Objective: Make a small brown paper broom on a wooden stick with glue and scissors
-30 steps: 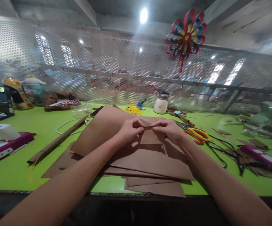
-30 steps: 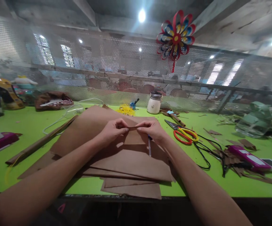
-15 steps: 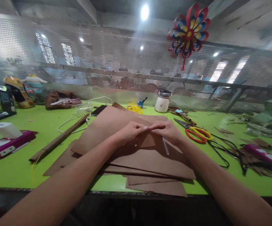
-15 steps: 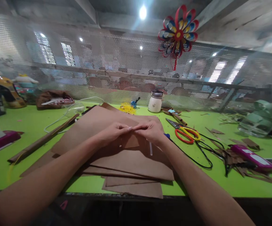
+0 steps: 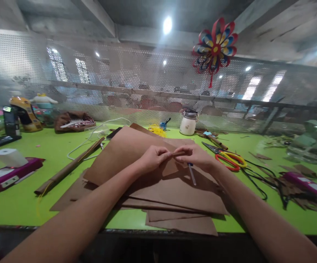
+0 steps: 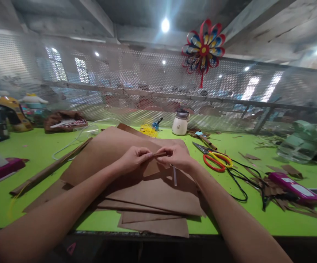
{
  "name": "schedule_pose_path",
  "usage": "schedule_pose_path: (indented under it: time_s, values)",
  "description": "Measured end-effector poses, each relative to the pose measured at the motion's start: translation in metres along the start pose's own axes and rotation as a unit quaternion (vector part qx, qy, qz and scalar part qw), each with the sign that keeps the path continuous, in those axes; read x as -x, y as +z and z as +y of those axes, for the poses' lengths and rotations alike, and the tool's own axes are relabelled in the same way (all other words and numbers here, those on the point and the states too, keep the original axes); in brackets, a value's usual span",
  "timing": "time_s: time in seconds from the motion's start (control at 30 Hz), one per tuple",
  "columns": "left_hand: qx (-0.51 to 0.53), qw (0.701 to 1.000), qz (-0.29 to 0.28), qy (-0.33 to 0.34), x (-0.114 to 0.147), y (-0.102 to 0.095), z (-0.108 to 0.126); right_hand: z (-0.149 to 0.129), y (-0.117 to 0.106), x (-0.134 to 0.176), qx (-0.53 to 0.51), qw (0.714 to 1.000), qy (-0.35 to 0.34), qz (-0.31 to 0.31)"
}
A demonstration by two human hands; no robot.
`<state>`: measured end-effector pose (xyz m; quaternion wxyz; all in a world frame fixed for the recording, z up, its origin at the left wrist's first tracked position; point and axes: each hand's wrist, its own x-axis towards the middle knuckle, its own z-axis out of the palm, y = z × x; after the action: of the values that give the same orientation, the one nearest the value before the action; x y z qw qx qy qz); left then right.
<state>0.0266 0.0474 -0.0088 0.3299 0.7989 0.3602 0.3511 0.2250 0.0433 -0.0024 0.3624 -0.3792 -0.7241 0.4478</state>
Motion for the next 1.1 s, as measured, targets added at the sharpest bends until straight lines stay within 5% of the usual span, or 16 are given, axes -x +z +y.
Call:
schedule_pose_path:
  time_s: [0.53, 1.1]
  values:
    - [0.006, 1.0, 0.029, 0.009, 0.0016, 0.0075, 0.0003, 0.01, 0.0011, -0.0046, 0.12, 0.991, -0.032, 0.057]
    - [0.045, 0.998, -0.039, 0.002, 0.0059, -0.0003, 0.0079, 0.0084, 0.0083, -0.0037, 0.008, 0.997, 0.009, 0.071]
